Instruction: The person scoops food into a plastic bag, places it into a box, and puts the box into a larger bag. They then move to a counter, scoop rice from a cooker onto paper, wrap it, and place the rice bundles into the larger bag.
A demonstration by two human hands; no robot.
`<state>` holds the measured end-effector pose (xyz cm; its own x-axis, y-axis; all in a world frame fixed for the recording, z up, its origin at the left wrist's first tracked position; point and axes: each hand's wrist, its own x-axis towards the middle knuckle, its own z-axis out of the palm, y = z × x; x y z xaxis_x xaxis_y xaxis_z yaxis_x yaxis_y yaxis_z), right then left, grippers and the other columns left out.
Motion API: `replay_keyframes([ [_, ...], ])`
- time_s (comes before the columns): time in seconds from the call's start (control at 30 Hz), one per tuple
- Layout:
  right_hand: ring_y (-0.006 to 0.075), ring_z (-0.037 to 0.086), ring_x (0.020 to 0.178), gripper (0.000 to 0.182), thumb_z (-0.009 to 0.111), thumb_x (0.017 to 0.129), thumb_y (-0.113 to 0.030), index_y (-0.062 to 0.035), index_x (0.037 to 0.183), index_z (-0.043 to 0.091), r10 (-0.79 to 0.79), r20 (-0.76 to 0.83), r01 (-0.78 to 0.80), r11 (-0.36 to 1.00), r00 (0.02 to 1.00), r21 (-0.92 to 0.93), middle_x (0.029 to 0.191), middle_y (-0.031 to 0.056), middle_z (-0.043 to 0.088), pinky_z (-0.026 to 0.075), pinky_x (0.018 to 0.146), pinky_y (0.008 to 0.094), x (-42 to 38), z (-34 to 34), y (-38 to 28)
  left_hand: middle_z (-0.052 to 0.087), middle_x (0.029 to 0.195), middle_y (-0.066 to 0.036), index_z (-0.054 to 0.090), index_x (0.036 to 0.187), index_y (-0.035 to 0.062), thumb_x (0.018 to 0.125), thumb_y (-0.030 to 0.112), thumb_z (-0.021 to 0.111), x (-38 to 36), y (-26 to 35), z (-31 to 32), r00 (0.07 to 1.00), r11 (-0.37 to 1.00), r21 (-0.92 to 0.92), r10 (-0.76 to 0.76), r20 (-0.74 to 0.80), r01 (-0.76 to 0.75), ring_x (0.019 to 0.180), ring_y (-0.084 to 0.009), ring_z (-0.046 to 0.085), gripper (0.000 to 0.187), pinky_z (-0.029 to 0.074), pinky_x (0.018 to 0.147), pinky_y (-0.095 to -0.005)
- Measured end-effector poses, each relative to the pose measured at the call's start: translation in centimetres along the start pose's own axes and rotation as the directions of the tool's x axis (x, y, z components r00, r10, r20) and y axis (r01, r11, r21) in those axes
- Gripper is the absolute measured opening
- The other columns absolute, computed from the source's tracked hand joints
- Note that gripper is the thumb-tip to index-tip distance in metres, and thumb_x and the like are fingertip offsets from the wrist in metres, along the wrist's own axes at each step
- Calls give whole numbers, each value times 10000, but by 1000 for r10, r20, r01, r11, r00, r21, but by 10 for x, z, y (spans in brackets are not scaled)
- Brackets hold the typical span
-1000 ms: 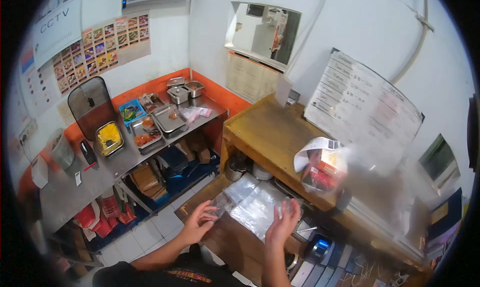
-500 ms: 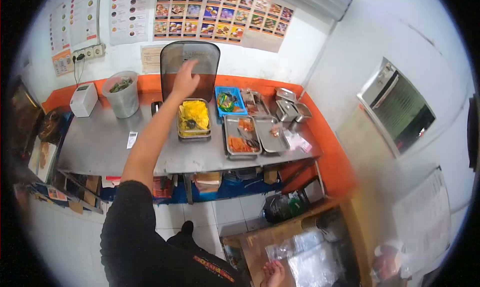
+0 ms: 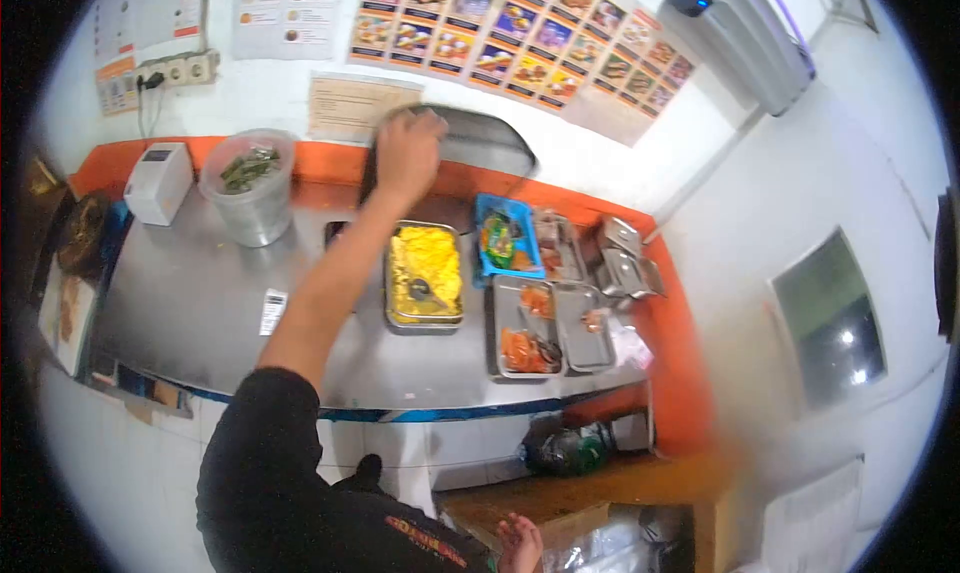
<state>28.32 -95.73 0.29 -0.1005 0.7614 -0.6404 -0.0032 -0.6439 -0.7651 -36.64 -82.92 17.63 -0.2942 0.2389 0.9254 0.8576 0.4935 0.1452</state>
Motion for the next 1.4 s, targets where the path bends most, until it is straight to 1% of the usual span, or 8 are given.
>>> replay_keyframes([
  [0.23,260,657,930,185,603,932,-120,-26,1091,596,-181,325,179,983,928,33,1147,147,670,541,822,397,92,126,-24,624,1238,10,741,986,193,756,173,730,-248,83,-102,990,970,-243,47,136,-13,1097,-261,527,232,408,891,-460],
  [0.57,248,526,1219,592,606,917,-83,-92,1464,381,36,648,84,985,761,-153,1547,71,330,492,919,437,189,242,6,500,1140,-82,631,1205,203,771,144,658,-413,61,-144,902,970,-235,148,405,-53,1057,-285,506,439,418,914,-413],
  [0.63,249,550,1201,533,588,921,-89,-95,1429,428,6,619,139,973,785,-186,1523,65,369,492,927,439,193,244,12,552,1164,-148,591,1270,145,778,99,614,-384,27,-149,407,917,-115,-55,912,382,1090,-337,523,495,434,926,-449],
  [0.7,255,584,1149,482,586,919,-89,-85,1387,467,44,615,101,975,787,-199,1468,77,439,502,915,432,196,233,9,569,1244,-198,587,1261,55,786,61,565,-387,-29,-153,849,951,93,-304,432,293,1171,-364,515,476,423,967,-495],
  [0.73,261,617,1098,434,584,918,-89,-74,1345,506,70,610,73,976,790,-207,1413,89,508,513,902,426,198,224,7,514,1378,-188,571,1257,-5,800,46,542,-370,-63,-162,696,839,172,-527,487,515,1258,-367,473,461,387,1032,-494],
  [0.9,269,660,1002,331,580,919,-96,-49,1247,563,129,606,48,962,785,-268,1227,113,644,536,854,402,217,184,-7,612,1257,-203,580,1266,16,839,28,508,-418,-153,-171,781,788,568,-503,370,238,1170,-380,564,433,429,1007,-485],
  [1.03,270,662,993,284,583,929,-112,-51,1206,580,137,586,55,953,799,-298,1202,126,660,538,842,394,228,172,-23,650,1167,-198,595,1243,25,905,58,481,-404,-129,-193,538,720,305,-677,502,623,1126,-365,597,358,467,970,-451],
  [1.4,260,675,965,295,607,947,-173,-32,1203,570,335,725,37,895,602,-444,1106,157,692,545,846,385,233,205,-25,632,811,-135,600,736,40,723,-54,566,-427,-66,-149,723,811,212,-583,371,545,842,-337,601,101,487,785,-404],
])
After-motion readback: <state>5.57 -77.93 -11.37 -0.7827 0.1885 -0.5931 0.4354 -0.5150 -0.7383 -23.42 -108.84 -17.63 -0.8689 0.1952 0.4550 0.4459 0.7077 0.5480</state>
